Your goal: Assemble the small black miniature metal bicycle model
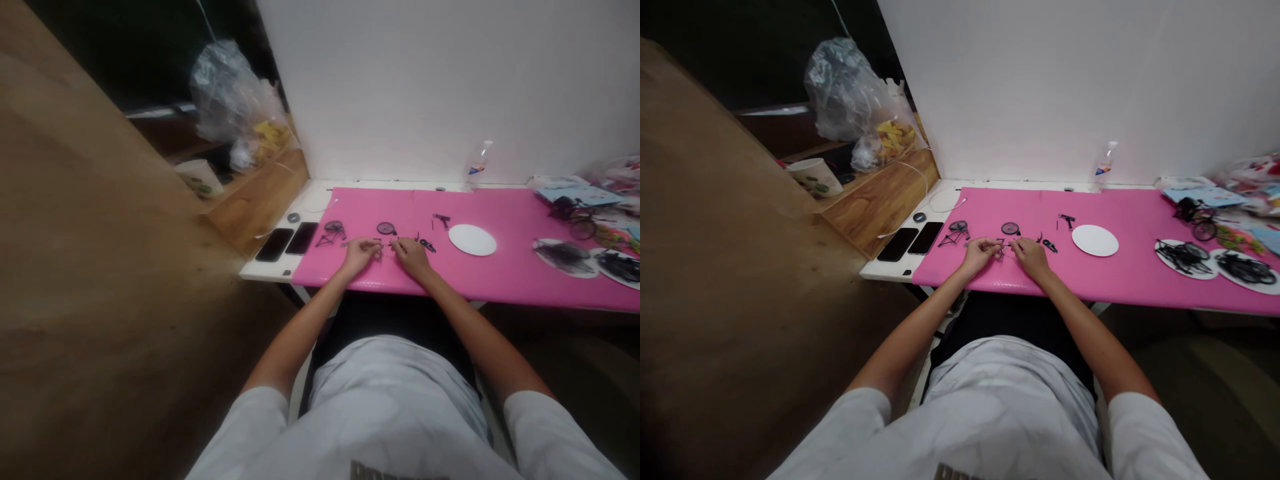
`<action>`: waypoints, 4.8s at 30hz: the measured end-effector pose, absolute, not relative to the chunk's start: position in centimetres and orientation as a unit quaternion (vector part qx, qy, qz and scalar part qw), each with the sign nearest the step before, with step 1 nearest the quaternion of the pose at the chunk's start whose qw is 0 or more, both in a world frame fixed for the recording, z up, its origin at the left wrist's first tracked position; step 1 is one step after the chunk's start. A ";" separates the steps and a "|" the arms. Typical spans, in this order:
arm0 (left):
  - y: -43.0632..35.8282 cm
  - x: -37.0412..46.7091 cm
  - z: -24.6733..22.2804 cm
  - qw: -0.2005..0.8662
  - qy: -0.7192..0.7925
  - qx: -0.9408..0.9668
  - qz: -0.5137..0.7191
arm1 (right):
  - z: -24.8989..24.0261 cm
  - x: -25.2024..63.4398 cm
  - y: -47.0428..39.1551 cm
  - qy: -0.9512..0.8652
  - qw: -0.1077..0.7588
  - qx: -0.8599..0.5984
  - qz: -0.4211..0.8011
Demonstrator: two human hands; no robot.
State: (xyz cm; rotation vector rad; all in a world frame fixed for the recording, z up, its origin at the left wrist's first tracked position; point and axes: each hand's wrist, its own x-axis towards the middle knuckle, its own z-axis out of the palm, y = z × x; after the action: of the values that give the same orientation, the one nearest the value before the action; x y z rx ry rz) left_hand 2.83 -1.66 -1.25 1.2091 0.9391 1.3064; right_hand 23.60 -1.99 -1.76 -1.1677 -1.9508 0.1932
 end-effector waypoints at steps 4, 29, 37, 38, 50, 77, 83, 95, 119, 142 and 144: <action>-1.7 2.8 -1.2 0.526 0.392 0.513 0.554 | -1.8 23.6 -1.9 -0.776 0.427 -0.461 0.064; -1.8 2.7 -1.2 0.519 0.393 0.521 0.552 | -1.2 23.6 -2.3 -0.773 0.467 -0.427 0.049; -1.6 2.8 -1.9 0.504 0.388 0.538 0.553 | -1.6 23.7 -1.9 -0.779 0.440 -0.443 0.062; -1.6 2.9 -2.0 0.501 0.381 0.547 0.553 | -1.7 23.7 -1.8 -0.778 0.430 -0.453 0.064; -1.6 2.9 -2.4 0.489 0.367 0.563 0.557 | -1.9 23.4 -2.3 -0.795 0.403 -0.442 0.096; -2.8 3.2 0.9 0.568 0.393 0.432 0.580 | 5.6 22.7 -5.8 -0.812 0.390 -0.365 0.236; -2.8 3.0 0.8 0.574 0.370 0.467 0.562 | 5.1 22.6 -5.7 -0.800 0.423 -0.351 0.242; -0.5 -6.1 4.2 0.163 0.569 0.718 0.366 | 6.1 22.9 -5.6 -0.717 0.466 -0.405 0.323; 1.5 -9.8 2.8 0.287 0.571 0.651 0.410 | 7.5 22.9 -6.5 -0.702 0.456 -0.417 0.354; -5.8 0.7 8.2 0.497 0.282 0.581 0.580 | 8.2 21.4 -8.0 -0.708 0.528 -0.411 0.225; -5.9 0.8 8.3 0.505 0.279 0.577 0.578 | 8.1 21.4 -7.8 -0.693 0.538 -0.411 0.248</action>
State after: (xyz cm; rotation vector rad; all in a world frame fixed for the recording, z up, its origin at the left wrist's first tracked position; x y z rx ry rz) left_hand 0.84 -5.91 8.28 1.3936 0.6744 1.3951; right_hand 21.38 -7.84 8.06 -0.9773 -1.6480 0.5891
